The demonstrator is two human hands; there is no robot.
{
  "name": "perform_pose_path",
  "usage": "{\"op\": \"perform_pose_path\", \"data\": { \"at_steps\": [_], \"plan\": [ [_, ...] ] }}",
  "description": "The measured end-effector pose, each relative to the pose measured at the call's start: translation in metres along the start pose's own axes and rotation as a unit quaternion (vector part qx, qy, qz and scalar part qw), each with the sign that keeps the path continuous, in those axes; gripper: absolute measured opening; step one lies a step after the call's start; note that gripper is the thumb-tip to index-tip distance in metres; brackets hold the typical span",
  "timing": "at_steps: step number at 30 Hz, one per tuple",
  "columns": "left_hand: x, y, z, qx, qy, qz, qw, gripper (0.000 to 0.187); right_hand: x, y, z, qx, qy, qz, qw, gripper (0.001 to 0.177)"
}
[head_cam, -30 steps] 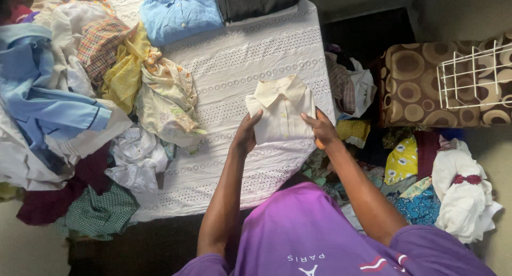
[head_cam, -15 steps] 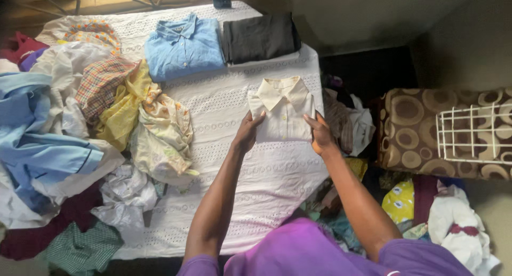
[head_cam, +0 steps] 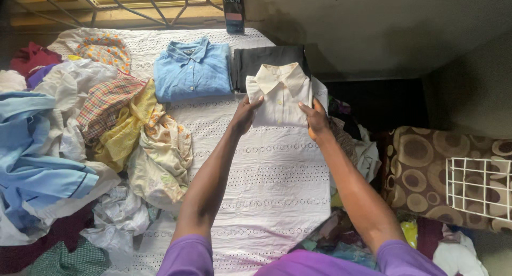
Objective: The person picks up a white shirt from a pile of clothes, spreads it flat on a surface, and folds the sleeves and body into a rectangle. The person then picks up a blue shirt and repeats the process of spreading and folding it.
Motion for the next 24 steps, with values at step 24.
{"op": "perform_pose_path", "data": {
  "at_steps": [24],
  "plan": [
    [-0.067,0.039,0.001,-0.813,0.084,-0.053,0.574,0.080,-0.115,0.010,-0.019,0.664,0.009,0.218,0.715,0.070]
  ]
}}
Point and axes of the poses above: each hand's wrist, its own x-axis away from the middle knuckle, its own z-axis out of the back of the hand, y = z × x, the point moved 6 cm from there along -x, towards the middle knuckle, and after that the axes turned 4 degrees about -y, right-handed, at the moved point
